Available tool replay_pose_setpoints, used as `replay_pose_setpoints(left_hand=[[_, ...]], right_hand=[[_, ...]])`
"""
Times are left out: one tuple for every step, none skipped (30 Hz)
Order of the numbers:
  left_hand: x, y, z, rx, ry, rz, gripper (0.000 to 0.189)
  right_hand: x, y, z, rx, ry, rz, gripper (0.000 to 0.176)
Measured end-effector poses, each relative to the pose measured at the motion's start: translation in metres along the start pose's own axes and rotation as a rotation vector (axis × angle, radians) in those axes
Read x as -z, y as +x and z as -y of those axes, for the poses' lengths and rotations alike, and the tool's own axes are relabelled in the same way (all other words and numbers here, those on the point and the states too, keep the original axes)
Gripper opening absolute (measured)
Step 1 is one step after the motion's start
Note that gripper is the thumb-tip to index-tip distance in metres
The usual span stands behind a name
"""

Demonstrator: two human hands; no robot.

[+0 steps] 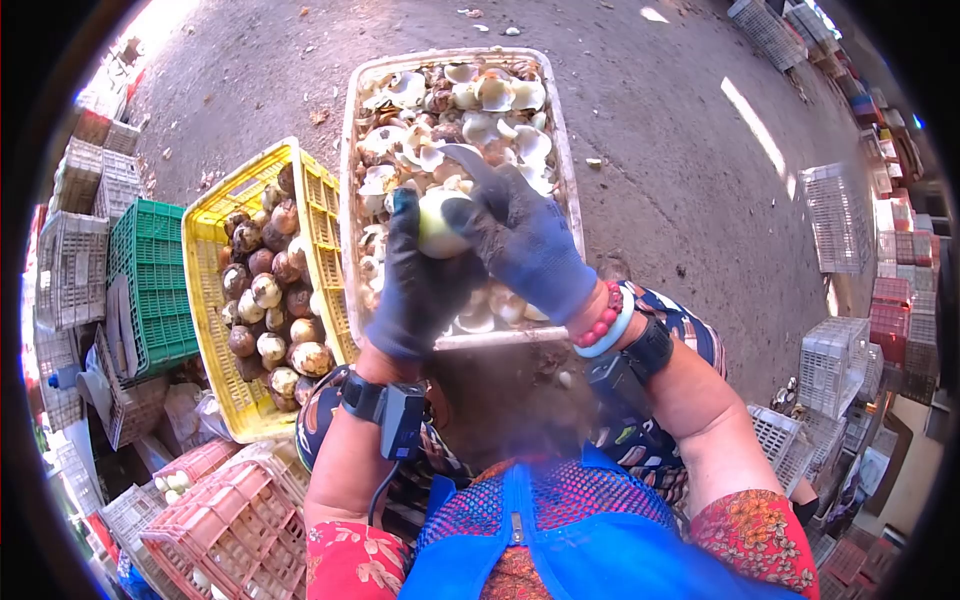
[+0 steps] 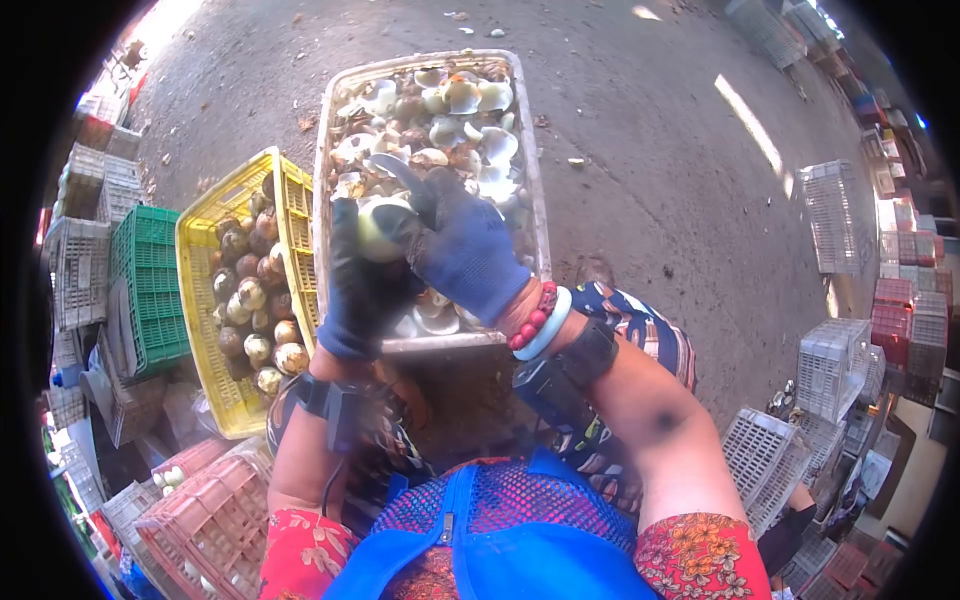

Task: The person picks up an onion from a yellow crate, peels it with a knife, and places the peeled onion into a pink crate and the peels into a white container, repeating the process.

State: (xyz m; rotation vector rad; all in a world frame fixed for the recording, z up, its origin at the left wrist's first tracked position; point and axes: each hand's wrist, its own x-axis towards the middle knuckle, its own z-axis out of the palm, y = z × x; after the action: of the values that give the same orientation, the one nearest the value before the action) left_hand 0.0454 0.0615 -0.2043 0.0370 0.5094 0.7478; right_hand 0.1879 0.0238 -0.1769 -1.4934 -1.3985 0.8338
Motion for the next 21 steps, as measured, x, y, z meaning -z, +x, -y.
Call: replay_pose_setpoints(left_hand=[[0.001,0.0,0.0,0.0,0.011,0.049,0.045],[0.002,-0.003,-0.001,0.0,-0.058,-0.041,0.044],[0.001,-0.005,-0.003,0.009,-0.009,-0.022,0.045],[-0.003,-0.008,-0.005,0.019,0.041,-0.002,0.046],[-0.005,-0.01,-0.006,0.031,0.09,0.017,0.047],[-0.004,-0.009,-0.008,0.008,0.108,-0.008,0.048],[-0.004,-0.007,-0.009,-0.014,0.126,-0.034,0.049],[-0.004,-0.006,-0.011,-0.038,0.144,-0.059,0.05],[-0.006,-0.007,-0.01,-0.055,0.164,-0.086,0.05],[-0.012,-0.01,-0.009,-0.07,0.186,-0.113,0.05],[-0.015,-0.012,-0.008,-0.083,0.208,-0.141,0.05],[-0.009,-0.009,-0.007,-0.076,0.218,-0.077,0.05],[-0.003,-0.005,-0.006,-0.066,0.229,-0.013,0.049],[0.002,-0.003,-0.005,-0.055,0.24,0.052,0.049],[0.005,-0.002,-0.003,-0.064,0.242,0.012,0.049],[0.003,-0.005,0.0,-0.078,0.244,-0.027,0.05],[0.0,-0.007,-0.001,-0.098,0.246,-0.067,0.05],[-0.004,-0.008,-0.004,-0.107,0.245,-0.093,0.051],[-0.008,-0.009,-0.008,-0.116,0.244,-0.119,0.052],[-0.011,-0.009,-0.01,-0.123,0.239,-0.145,0.053],[-0.007,-0.007,-0.012,-0.101,0.18,-0.113,0.054]], right_hand=[[-0.002,0.001,-0.003,-0.026,0.126,-0.04,0.047],[-0.003,0.002,-0.005,-0.053,0.253,-0.079,0.045],[-0.005,0.003,-0.008,-0.079,0.38,-0.119,0.042],[-0.002,0.008,-0.014,-0.145,0.29,-0.122,0.04],[0.004,0.009,-0.018,-0.2,0.24,-0.128,0.041],[0.01,0.01,-0.021,-0.257,0.189,-0.136,0.043],[0.014,0.011,-0.02,-0.315,0.137,-0.143,0.044],[0.016,0.01,-0.018,-0.274,0.217,-0.145,0.041],[0.014,0.01,-0.013,-0.198,0.322,-0.123,0.038],[0.008,0.01,-0.006,-0.123,0.427,-0.101,0.036],[0.003,0.009,-0.001,-0.049,0.532,-0.081,0.034],[-0.002,0.006,0.003,-0.051,0.547,-0.07,0.031],[-0.007,0.004,0.005,-0.054,0.562,-0.061,0.028],[-0.008,0.002,0.006,-0.057,0.576,-0.055,0.026],[-0.006,0.003,-0.001,-0.022,0.42,-0.071,0.025],[-0.002,0.005,-0.014,0.013,0.264,-0.082,0.024],[0.002,0.008,-0.02,0.053,0.109,-0.09,0.023],[0.007,0.011,-0.021,-0.074,0.097,-0.117,0.022],[0.012,0.014,-0.019,-0.201,0.085,-0.144,0.021],[0.016,0.015,-0.019,-0.33,0.068,-0.169,0.02],[0.018,0.014,-0.021,-0.311,0.101,-0.171,0.024]])
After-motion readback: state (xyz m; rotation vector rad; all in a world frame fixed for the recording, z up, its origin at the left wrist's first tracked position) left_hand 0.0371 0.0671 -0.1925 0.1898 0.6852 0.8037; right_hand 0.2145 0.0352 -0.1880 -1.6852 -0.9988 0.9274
